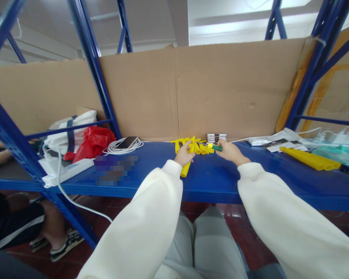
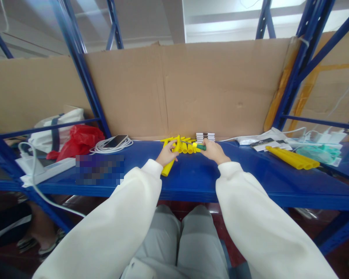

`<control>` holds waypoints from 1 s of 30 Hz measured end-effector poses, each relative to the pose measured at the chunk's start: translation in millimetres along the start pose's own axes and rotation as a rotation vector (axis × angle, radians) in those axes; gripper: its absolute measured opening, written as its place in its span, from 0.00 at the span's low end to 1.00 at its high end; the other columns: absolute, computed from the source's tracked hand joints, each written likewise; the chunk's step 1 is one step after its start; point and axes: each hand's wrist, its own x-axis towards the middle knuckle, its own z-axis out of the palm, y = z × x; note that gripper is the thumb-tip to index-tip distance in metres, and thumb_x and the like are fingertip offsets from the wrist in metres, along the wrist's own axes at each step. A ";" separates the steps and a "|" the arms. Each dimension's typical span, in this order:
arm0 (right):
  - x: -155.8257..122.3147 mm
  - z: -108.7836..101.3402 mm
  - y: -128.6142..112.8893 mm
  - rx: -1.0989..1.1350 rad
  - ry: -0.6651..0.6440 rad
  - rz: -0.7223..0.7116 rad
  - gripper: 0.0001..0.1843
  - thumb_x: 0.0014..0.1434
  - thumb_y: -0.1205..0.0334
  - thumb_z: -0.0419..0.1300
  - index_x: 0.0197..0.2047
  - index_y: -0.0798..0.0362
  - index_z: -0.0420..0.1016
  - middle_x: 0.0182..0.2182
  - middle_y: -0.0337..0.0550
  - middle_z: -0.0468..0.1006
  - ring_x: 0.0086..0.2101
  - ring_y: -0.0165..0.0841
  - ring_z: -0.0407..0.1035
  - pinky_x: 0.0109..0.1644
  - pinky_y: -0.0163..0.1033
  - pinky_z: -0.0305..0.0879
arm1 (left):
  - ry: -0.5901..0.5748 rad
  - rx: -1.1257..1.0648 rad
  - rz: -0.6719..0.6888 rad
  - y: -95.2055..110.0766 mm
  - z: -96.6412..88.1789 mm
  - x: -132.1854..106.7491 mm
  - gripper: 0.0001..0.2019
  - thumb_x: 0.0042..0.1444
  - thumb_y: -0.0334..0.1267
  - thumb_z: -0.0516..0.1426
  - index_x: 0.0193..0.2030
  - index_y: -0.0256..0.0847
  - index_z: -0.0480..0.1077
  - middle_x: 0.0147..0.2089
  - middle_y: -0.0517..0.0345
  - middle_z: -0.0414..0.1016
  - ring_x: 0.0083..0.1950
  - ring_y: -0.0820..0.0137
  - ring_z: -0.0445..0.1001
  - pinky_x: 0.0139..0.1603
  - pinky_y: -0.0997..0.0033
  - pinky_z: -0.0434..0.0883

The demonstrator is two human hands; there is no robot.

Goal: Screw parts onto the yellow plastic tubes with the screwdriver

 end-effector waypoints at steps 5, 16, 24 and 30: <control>-0.4 -3.9 -2.2 0.024 -0.009 -0.034 0.10 0.60 0.62 0.57 0.45 0.51 0.75 0.37 0.49 0.83 0.37 0.41 0.76 0.37 0.37 0.62 | -0.003 0.005 0.007 0.2 -0.8 -0.4 0.34 0.56 0.23 0.60 0.69 0.45 0.64 0.63 0.43 0.70 0.21 0.82 0.71 0.31 0.74 0.76; -0.5 0.3 -2.4 0.024 -0.004 0.021 0.16 0.57 0.63 0.60 0.50 0.53 0.71 0.36 0.49 0.82 0.35 0.41 0.76 0.35 0.38 0.61 | 0.004 -0.027 -0.003 0.8 -0.4 -1.2 0.34 0.54 0.24 0.63 0.69 0.43 0.65 0.63 0.42 0.70 0.27 0.76 0.78 0.33 0.76 0.76; -0.5 -0.7 -2.8 0.031 0.004 -0.011 0.12 0.59 0.63 0.58 0.47 0.53 0.74 0.41 0.51 0.83 0.38 0.41 0.76 0.38 0.37 0.62 | 0.027 -0.019 0.007 -0.7 0.1 0.2 0.34 0.54 0.22 0.62 0.67 0.45 0.67 0.61 0.44 0.72 0.24 0.78 0.76 0.30 0.76 0.75; 0.7 4.2 -0.8 0.021 -0.027 0.042 0.17 0.58 0.60 0.61 0.50 0.53 0.72 0.39 0.51 0.83 0.36 0.42 0.76 0.36 0.38 0.61 | 0.004 -0.019 0.030 -2.6 -0.2 1.6 0.35 0.54 0.22 0.60 0.70 0.43 0.64 0.62 0.41 0.70 0.23 0.79 0.74 0.30 0.75 0.75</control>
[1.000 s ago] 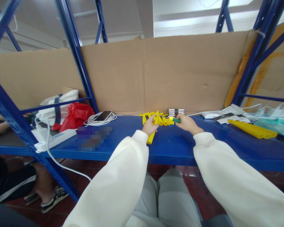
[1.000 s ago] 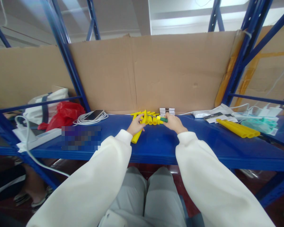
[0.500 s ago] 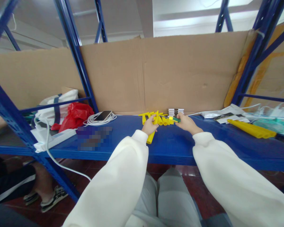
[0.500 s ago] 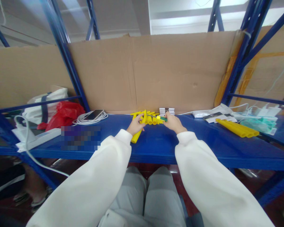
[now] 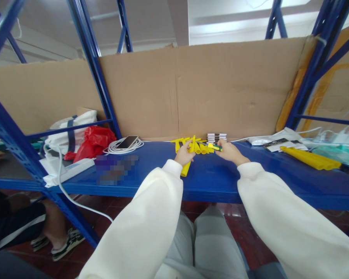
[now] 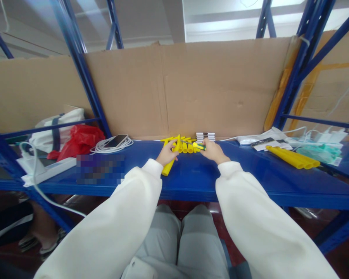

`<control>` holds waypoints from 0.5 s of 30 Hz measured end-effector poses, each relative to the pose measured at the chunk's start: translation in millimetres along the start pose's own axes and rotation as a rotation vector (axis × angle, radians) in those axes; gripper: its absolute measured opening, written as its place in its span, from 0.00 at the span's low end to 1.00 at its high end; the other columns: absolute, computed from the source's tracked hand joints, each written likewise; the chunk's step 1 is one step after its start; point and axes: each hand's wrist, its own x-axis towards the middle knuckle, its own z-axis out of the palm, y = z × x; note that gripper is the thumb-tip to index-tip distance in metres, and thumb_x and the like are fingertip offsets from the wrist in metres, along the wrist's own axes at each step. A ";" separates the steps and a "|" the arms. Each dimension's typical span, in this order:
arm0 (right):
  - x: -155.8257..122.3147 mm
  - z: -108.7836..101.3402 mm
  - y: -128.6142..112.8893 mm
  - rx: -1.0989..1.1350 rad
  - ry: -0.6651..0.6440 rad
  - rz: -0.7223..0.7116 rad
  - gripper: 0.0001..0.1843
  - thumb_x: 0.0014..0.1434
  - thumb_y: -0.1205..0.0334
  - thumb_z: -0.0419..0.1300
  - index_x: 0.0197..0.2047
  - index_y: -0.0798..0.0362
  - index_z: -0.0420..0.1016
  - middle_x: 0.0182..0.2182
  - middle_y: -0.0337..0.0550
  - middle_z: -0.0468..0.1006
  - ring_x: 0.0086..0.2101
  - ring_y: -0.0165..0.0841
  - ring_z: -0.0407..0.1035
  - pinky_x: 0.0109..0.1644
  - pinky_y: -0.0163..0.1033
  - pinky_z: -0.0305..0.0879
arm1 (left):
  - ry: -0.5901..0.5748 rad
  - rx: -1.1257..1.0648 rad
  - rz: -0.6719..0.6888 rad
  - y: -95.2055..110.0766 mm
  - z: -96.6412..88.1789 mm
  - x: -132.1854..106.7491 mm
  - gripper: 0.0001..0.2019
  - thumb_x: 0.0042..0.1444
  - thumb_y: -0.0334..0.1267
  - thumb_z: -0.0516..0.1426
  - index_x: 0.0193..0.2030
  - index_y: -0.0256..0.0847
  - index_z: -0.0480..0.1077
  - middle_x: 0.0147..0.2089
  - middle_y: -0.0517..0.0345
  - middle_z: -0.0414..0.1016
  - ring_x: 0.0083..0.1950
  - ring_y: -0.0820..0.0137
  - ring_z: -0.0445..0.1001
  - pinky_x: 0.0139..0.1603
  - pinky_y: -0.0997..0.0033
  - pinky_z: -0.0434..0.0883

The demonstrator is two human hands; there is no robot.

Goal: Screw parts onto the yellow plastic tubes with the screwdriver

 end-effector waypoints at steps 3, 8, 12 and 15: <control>0.7 -1.0 -0.7 0.025 -0.014 -0.023 0.15 0.59 0.61 0.59 0.50 0.52 0.74 0.42 0.51 0.83 0.40 0.42 0.76 0.39 0.38 0.63 | 0.005 -0.022 -0.012 0.1 -0.5 0.3 0.36 0.54 0.22 0.61 0.70 0.43 0.64 0.62 0.42 0.71 0.24 0.80 0.74 0.28 0.78 0.74; 0.5 -1.7 -1.2 0.039 0.001 -0.016 0.11 0.59 0.63 0.58 0.46 0.53 0.75 0.40 0.52 0.83 0.39 0.42 0.76 0.39 0.38 0.63 | 0.009 -0.024 -0.010 -0.4 -0.3 0.4 0.34 0.53 0.23 0.62 0.68 0.43 0.66 0.62 0.42 0.71 0.23 0.82 0.73 0.26 0.80 0.73; -0.4 -0.9 -1.4 0.010 0.000 0.030 0.15 0.57 0.62 0.62 0.48 0.52 0.72 0.36 0.49 0.82 0.35 0.41 0.75 0.35 0.37 0.59 | 0.005 -0.035 0.000 -0.2 0.4 0.1 0.34 0.53 0.22 0.63 0.68 0.42 0.67 0.61 0.42 0.72 0.23 0.81 0.73 0.26 0.79 0.73; 0.2 -1.5 -1.7 0.015 -0.034 0.033 0.16 0.58 0.61 0.61 0.50 0.53 0.72 0.40 0.51 0.82 0.38 0.42 0.76 0.36 0.38 0.60 | 0.006 -0.049 -0.018 0.9 0.0 -0.3 0.35 0.53 0.23 0.63 0.68 0.43 0.67 0.62 0.42 0.71 0.24 0.80 0.74 0.26 0.79 0.71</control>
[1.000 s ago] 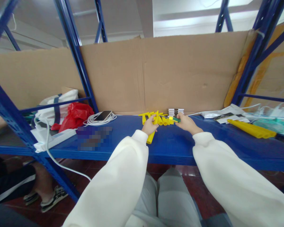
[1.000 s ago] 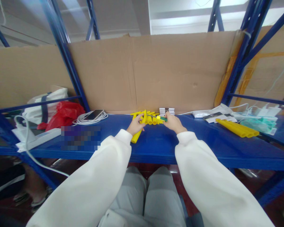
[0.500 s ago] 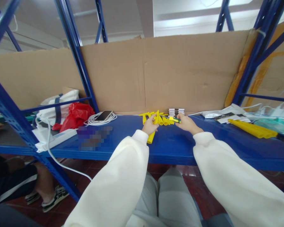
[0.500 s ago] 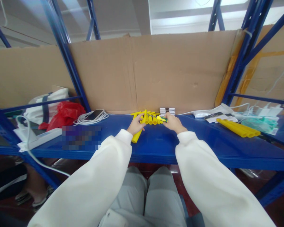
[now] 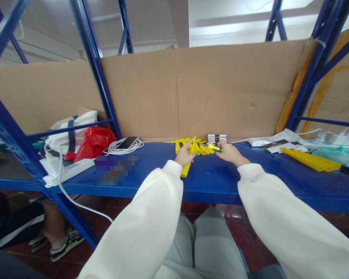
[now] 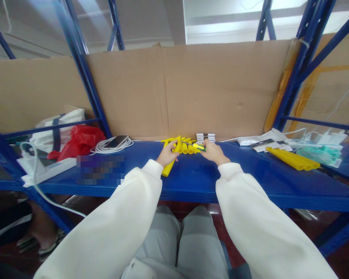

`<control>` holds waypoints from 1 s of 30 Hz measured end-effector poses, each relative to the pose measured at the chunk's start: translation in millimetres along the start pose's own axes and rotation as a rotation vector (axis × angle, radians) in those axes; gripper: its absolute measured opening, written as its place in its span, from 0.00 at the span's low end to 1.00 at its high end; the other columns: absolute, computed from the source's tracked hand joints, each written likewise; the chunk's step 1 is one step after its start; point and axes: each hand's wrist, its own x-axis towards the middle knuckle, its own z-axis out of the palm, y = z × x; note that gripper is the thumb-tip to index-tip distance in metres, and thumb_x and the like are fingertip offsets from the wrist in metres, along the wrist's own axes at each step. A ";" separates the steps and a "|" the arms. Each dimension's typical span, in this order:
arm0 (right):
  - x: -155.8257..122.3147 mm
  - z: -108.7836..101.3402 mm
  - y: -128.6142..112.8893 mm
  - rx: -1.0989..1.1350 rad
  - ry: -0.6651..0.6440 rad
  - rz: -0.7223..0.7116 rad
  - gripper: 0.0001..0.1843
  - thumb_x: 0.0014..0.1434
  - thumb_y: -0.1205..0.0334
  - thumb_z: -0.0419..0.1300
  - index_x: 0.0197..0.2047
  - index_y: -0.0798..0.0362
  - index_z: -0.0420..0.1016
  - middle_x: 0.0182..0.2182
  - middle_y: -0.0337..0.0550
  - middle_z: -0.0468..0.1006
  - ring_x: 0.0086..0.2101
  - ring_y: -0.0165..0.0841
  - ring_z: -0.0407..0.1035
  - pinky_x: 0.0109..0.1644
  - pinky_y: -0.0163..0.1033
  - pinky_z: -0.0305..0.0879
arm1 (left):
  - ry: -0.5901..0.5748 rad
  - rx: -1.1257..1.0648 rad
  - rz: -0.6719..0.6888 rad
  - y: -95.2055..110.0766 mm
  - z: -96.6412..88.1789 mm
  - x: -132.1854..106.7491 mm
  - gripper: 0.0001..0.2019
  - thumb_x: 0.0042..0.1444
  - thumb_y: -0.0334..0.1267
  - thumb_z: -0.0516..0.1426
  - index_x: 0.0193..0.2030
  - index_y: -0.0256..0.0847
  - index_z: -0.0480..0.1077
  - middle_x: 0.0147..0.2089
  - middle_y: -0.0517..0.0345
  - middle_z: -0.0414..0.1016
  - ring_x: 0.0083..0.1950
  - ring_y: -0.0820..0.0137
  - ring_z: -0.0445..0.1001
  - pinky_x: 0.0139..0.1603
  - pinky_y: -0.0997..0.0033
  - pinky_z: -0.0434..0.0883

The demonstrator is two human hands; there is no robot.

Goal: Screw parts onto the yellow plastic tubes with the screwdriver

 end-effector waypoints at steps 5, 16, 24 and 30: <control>2.6 1.6 2.7 0.032 0.022 -0.076 0.11 0.59 0.62 0.58 0.46 0.53 0.74 0.44 0.53 0.82 0.42 0.42 0.76 0.40 0.37 0.63 | -0.012 0.010 -0.008 2.5 -0.9 -1.4 0.36 0.53 0.23 0.63 0.69 0.43 0.66 0.62 0.41 0.70 0.25 0.80 0.74 0.27 0.79 0.72; 1.9 2.8 4.7 0.053 0.033 -0.077 0.14 0.58 0.61 0.58 0.47 0.52 0.74 0.39 0.49 0.83 0.38 0.40 0.75 0.40 0.37 0.63 | 0.003 0.024 -0.023 4.2 -1.2 -2.7 0.35 0.53 0.22 0.62 0.69 0.45 0.66 0.63 0.43 0.71 0.24 0.81 0.74 0.29 0.79 0.73; 2.3 7.3 7.8 0.056 0.057 -0.058 0.13 0.55 0.60 0.62 0.45 0.50 0.72 0.35 0.46 0.82 0.33 0.39 0.74 0.34 0.36 0.61 | -0.004 0.031 -0.002 2.7 -1.2 -1.8 0.35 0.52 0.23 0.62 0.68 0.44 0.66 0.61 0.43 0.72 0.23 0.81 0.73 0.28 0.78 0.74; 1.3 3.1 4.5 0.041 -0.009 -0.066 0.13 0.59 0.60 0.58 0.47 0.52 0.74 0.40 0.50 0.83 0.38 0.40 0.76 0.39 0.37 0.63 | 0.003 0.031 0.001 -0.6 0.0 0.2 0.35 0.53 0.22 0.61 0.68 0.44 0.65 0.61 0.44 0.72 0.23 0.80 0.74 0.27 0.78 0.73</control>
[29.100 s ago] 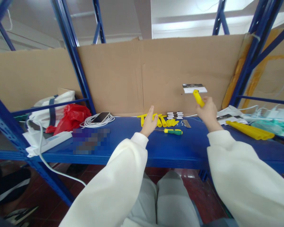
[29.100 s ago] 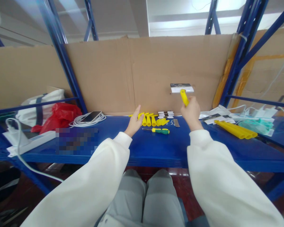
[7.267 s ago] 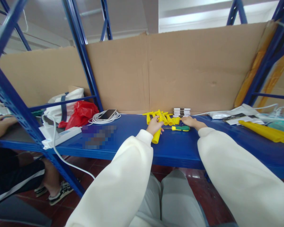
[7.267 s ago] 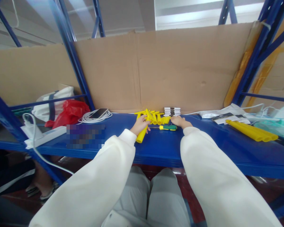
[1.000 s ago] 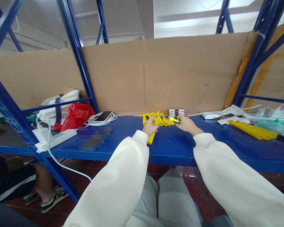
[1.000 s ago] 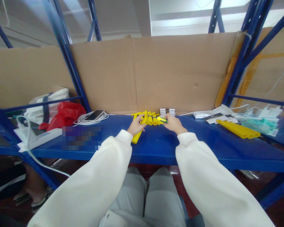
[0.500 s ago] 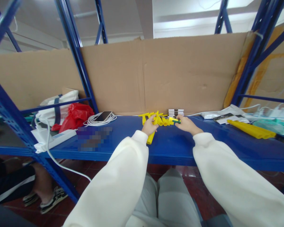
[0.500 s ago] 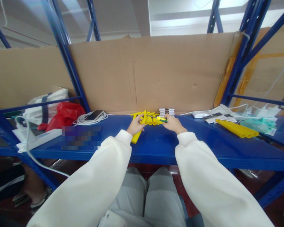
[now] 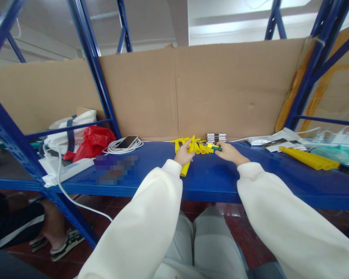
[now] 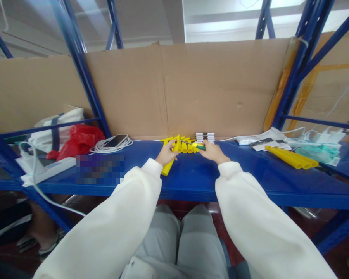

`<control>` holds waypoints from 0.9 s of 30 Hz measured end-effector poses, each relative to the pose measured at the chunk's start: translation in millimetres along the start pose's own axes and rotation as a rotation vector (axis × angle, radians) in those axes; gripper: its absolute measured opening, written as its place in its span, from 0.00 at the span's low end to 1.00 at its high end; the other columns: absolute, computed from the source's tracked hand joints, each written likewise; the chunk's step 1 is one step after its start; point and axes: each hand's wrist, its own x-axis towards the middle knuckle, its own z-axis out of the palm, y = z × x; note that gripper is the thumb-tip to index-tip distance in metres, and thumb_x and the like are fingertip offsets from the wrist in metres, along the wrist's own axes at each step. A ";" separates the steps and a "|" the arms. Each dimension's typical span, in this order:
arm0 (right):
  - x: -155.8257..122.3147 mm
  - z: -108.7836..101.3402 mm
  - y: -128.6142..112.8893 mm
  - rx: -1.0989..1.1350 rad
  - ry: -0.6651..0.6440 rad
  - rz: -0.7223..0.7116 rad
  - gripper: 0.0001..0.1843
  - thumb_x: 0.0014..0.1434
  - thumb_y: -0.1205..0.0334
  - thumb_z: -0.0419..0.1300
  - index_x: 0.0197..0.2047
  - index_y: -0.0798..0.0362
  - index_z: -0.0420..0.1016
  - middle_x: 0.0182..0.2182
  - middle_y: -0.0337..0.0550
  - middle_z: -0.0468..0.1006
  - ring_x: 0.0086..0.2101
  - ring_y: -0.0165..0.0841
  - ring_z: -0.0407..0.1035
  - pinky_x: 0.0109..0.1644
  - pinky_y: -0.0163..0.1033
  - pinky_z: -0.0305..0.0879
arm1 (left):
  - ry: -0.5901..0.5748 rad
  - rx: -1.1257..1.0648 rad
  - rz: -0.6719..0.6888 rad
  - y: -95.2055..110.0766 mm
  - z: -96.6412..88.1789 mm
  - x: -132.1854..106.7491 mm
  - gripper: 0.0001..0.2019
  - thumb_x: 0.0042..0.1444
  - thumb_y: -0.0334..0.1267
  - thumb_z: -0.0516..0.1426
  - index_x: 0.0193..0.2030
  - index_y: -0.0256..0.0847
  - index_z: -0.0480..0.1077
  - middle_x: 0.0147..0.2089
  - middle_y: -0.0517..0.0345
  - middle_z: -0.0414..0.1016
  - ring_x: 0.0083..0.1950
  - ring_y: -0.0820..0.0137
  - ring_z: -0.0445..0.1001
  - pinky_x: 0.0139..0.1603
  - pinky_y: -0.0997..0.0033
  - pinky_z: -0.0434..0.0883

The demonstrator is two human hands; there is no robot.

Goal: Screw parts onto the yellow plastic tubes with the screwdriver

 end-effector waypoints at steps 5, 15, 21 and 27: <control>1.0 0.9 0.4 -0.004 0.001 -0.004 0.13 0.58 0.60 0.59 0.46 0.53 0.76 0.42 0.51 0.83 0.41 0.40 0.76 0.42 0.37 0.65 | 0.000 -0.046 -0.004 -0.1 0.4 -0.3 0.36 0.52 0.23 0.63 0.68 0.44 0.66 0.61 0.44 0.72 0.26 0.79 0.75 0.27 0.79 0.73; 0.9 3.5 2.9 0.042 0.000 -0.021 0.11 0.59 0.61 0.58 0.45 0.52 0.75 0.39 0.49 0.83 0.39 0.39 0.76 0.42 0.37 0.66 | -0.002 0.012 0.005 2.1 -0.6 -1.4 0.34 0.54 0.21 0.61 0.68 0.43 0.66 0.61 0.43 0.71 0.20 0.83 0.70 0.27 0.78 0.73; 0.8 3.8 2.7 0.022 0.023 0.007 0.13 0.56 0.62 0.61 0.45 0.53 0.76 0.39 0.50 0.83 0.38 0.41 0.76 0.41 0.38 0.66 | -0.007 -0.008 0.000 0.6 -0.6 -0.7 0.35 0.53 0.23 0.62 0.68 0.44 0.67 0.62 0.44 0.71 0.24 0.80 0.74 0.28 0.78 0.73; 1.6 7.2 5.0 0.041 -0.003 -0.029 0.15 0.55 0.63 0.62 0.47 0.53 0.75 0.40 0.50 0.83 0.38 0.40 0.76 0.41 0.38 0.67 | -0.008 0.001 -0.012 3.2 -1.1 -2.6 0.35 0.53 0.22 0.62 0.69 0.43 0.66 0.62 0.42 0.71 0.24 0.80 0.73 0.30 0.77 0.73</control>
